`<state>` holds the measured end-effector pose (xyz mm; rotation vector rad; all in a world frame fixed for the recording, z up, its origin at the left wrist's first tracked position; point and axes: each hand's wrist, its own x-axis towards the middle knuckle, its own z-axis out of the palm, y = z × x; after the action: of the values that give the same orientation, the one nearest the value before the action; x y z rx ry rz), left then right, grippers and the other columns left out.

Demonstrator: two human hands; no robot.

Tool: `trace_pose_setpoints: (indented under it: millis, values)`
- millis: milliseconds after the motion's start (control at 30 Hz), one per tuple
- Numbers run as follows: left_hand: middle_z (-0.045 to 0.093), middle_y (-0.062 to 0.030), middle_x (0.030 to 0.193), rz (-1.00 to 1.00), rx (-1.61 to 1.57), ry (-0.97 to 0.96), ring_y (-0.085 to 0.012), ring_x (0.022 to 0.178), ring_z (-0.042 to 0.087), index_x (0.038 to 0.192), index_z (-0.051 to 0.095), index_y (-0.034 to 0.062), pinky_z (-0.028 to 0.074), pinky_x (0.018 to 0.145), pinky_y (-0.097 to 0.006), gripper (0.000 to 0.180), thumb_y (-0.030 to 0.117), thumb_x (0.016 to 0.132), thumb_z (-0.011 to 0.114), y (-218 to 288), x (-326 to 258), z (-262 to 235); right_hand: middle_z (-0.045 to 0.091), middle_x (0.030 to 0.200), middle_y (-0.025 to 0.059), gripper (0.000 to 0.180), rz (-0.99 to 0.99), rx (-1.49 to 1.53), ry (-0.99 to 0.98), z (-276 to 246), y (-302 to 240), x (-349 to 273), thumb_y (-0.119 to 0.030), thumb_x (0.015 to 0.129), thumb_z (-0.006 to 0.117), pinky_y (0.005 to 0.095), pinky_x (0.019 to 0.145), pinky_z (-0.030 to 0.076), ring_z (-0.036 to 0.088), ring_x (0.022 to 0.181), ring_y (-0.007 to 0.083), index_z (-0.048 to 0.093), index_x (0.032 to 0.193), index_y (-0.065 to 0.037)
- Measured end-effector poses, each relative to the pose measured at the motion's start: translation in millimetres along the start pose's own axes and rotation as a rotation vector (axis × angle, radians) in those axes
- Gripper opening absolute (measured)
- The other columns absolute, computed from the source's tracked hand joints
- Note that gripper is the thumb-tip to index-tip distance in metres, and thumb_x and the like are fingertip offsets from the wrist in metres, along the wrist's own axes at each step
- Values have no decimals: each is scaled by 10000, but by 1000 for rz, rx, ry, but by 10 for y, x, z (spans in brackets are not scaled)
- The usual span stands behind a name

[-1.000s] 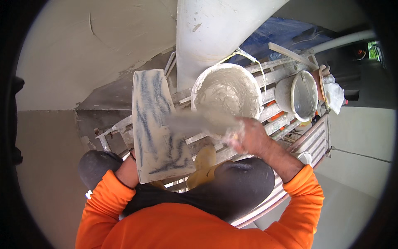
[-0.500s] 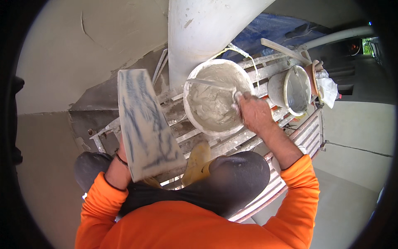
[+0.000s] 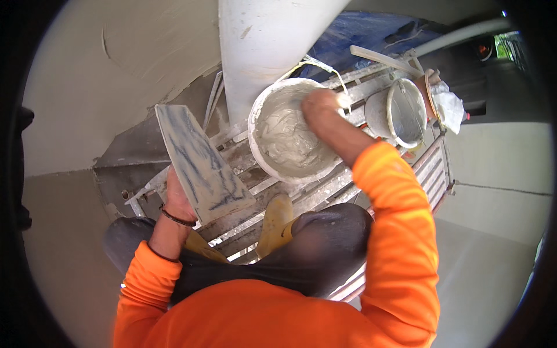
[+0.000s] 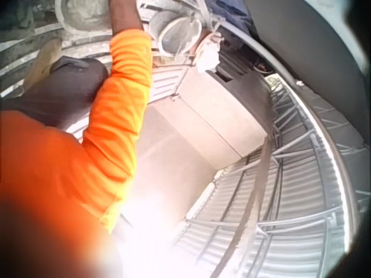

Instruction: The person applies plaster to a wall using a trowel and hawk, repeatedly scooping material from a bucket and smoothing it onto the surface. The person works on a scaffold, moving along the wall to cover different sections.

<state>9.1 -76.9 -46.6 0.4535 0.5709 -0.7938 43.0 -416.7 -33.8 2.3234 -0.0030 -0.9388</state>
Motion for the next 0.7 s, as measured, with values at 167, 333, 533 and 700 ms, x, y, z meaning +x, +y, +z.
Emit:
trace_pose_setpoints:
  millis: [167, 333, 533, 700]
  values:
    - [682, -128, 1174, -39, -73, -31, -326, 1048, 662, 1261, 621, 69, 538, 941, -505, 465, 419, 1015, 436, -23, 26, -121, 707, 1173, 104, 320, -383, -500, 539, 144, -673, -283, -231, 894, 660, 477, 975, 472, 646, 1141, 292, 720, 1184, -109]
    - [672, -114, 1204, -106, -103, -209, -318, 1095, 644, 1262, 617, 89, 523, 965, -504, 470, 449, 1019, 436, -16, 70, -192, 684, 1117, 146, 304, -378, -319, 308, -92, -303, -606, -216, 917, 582, 447, 921, 482, 638, 1094, 281, 690, 1163, -75]
    - [683, -129, 1196, -126, -122, -205, -321, 1056, 663, 1244, 624, 68, 526, 963, -512, 454, 422, 1014, 457, -191, 335, -274, 653, 1229, 178, 325, -357, -436, 787, 133, -435, -306, -170, 901, 580, 483, 989, 458, 614, 1160, 329, 667, 1185, -40]
    - [691, -140, 1181, -102, -52, -144, -330, 1053, 669, 1277, 613, 46, 534, 962, -524, 498, 443, 1012, 469, -248, 535, -383, 701, 979, 140, 194, -383, -91, 366, 351, -408, -480, -154, 857, 613, 406, 803, 519, 674, 910, 246, 732, 958, -40]
